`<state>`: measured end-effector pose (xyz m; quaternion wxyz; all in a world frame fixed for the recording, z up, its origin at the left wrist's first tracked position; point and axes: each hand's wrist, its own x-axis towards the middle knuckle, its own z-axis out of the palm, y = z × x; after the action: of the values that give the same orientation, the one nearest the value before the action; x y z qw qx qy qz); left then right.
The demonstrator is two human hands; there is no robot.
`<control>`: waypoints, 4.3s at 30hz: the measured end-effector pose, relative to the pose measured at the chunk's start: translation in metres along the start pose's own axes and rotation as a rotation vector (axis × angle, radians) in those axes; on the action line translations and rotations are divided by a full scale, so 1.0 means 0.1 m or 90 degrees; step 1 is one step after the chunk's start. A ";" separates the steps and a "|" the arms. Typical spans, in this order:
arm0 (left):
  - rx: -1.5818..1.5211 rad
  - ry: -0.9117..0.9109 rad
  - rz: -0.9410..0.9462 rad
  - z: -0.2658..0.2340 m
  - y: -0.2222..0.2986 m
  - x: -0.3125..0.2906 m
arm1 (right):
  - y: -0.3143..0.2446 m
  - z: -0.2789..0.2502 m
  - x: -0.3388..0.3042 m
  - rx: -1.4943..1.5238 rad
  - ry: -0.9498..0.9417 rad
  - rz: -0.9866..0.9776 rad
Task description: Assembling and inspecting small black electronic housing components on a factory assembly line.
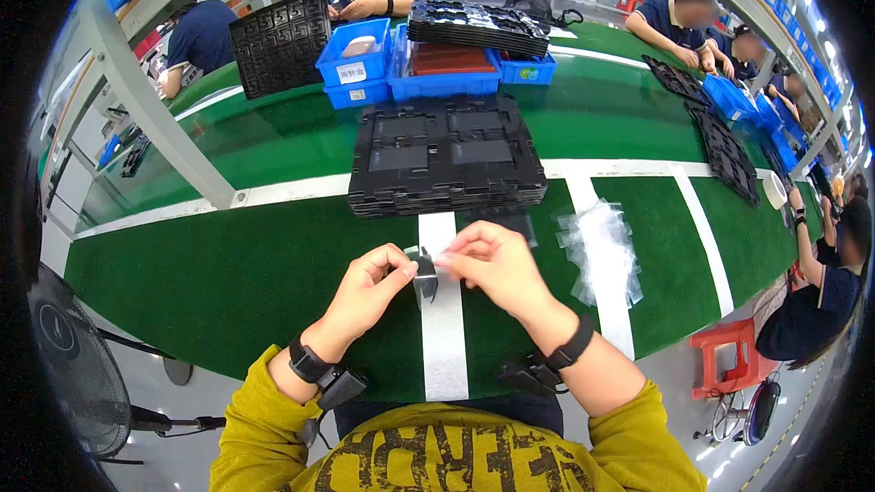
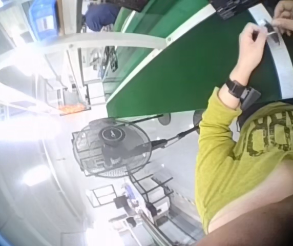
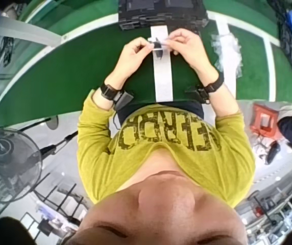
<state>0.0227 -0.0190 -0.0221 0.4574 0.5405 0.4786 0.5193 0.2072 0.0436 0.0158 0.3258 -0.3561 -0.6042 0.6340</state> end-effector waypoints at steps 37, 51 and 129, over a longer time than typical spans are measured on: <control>0.695 -0.073 0.077 0.08 -0.03 -0.10 | -0.55 -1.10 2.01 -0.869 -0.128 -0.124; 0.671 -0.060 0.086 0.05 -0.04 -0.09 | -0.68 -0.83 2.27 -0.914 -0.126 0.054; 0.066 0.070 0.214 0.10 0.53 0.03 | -0.01 0.26 -0.16 -0.153 0.156 -0.533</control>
<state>0.0346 -0.0228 0.0299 0.3092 0.6066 0.4318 0.5916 0.1938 0.0159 0.0182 0.5798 -0.1886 -0.7225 0.3259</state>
